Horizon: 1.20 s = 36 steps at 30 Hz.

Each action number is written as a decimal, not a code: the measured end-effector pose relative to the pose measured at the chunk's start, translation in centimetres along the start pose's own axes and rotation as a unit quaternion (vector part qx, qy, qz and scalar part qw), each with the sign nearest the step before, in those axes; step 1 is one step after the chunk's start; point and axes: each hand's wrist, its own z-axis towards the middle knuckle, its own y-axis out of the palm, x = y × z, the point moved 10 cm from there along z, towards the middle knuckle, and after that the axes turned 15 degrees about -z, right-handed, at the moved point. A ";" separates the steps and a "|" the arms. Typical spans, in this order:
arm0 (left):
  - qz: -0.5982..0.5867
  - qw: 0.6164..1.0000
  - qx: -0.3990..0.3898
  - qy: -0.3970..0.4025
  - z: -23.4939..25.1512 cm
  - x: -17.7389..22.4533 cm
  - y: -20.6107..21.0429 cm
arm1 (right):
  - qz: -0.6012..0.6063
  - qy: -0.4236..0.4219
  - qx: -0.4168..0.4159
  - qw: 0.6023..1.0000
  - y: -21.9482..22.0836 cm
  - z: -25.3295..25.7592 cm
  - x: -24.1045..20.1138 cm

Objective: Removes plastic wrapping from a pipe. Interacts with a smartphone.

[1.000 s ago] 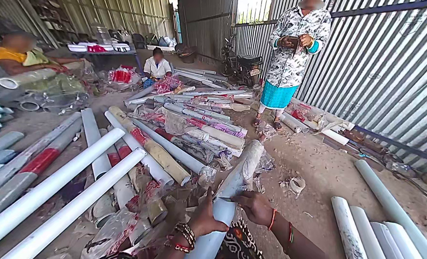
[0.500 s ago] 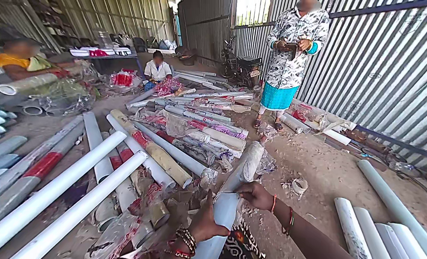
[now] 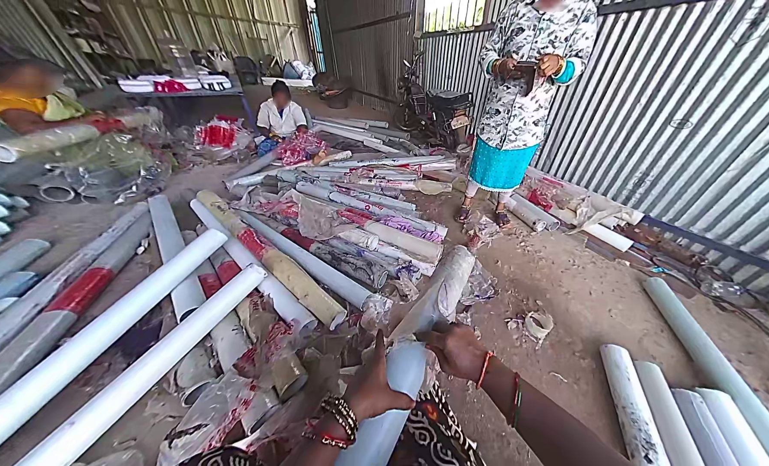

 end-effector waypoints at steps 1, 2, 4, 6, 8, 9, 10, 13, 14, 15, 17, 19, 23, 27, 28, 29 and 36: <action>0.006 1.000 -0.001 -0.003 -0.1 0.0 0.1 | 0.006 0.015 -0.063 0.998 0.1 0.7 0.6; 0.003 1.000 -0.005 -0.002 -0.1 -0.1 0.2 | 0.030 0.020 -0.103 0.994 0.1 1.4 1.1; -0.010 1.000 -0.006 0.008 -0.2 -0.4 0.2 | 0.145 0.020 -0.112 0.983 -0.2 2.0 2.7; -0.009 1.000 0.016 0.019 -0.6 -0.2 -0.3 | 0.311 0.044 -0.074 0.947 0.5 1.5 4.3; 0.029 0.991 0.105 0.073 -1.7 0.9 -1.6 | 0.420 0.082 -0.033 0.903 1.7 -0.3 5.3; 0.061 0.969 0.187 0.147 -3.0 2.6 -2.4 | 0.448 0.100 0.001 0.889 2.2 -1.4 5.8; 0.094 0.916 0.283 0.267 -4.8 4.7 -3.1 | 0.472 0.119 0.043 0.873 2.8 -2.6 6.3; 0.175 0.774 0.376 0.478 -7.6 7.9 -2.1 | 0.538 0.191 0.181 0.801 4.3 -6.2 7.1; 0.182 0.781 0.359 0.477 -7.2 8.0 -1.8 | 0.550 0.219 0.217 0.776 4.7 -7.1 7.3; 0.172 0.814 0.330 0.446 -6.3 7.7 -1.7 | 0.560 0.247 0.248 0.752 5.0 -7.8 7.3; 0.112 0.905 0.258 0.319 -4.1 6.9 -2.4 | 0.572 0.280 0.278 0.719 5.1 -8.5 7.2; 0.065 0.956 0.196 0.210 -2.4 6.1 -2.9 | 0.576 0.276 0.279 0.717 5.0 -8.1 6.9; 0.063 0.975 0.133 0.167 -1.2 6.7 -2.5 | 0.570 0.252 0.267 0.735 5.7 -7.2 6.5; 0.133 0.976 0.116 0.128 0.1 7.6 -2.1 | 0.595 0.263 0.274 0.709 6.7 -7.2 6.6; 0.143 0.976 0.118 0.118 0.3 7.7 -2.2 | 0.600 0.267 0.279 0.700 6.9 -7.3 6.6; 0.146 0.976 0.121 0.108 0.5 7.7 -2.3 | 0.605 0.271 0.281 0.694 7.0 -7.3 6.6; 0.180 0.976 0.110 0.055 1.6 8.1 -1.3 | 0.628 0.263 0.271 0.680 8.0 -6.8 6.7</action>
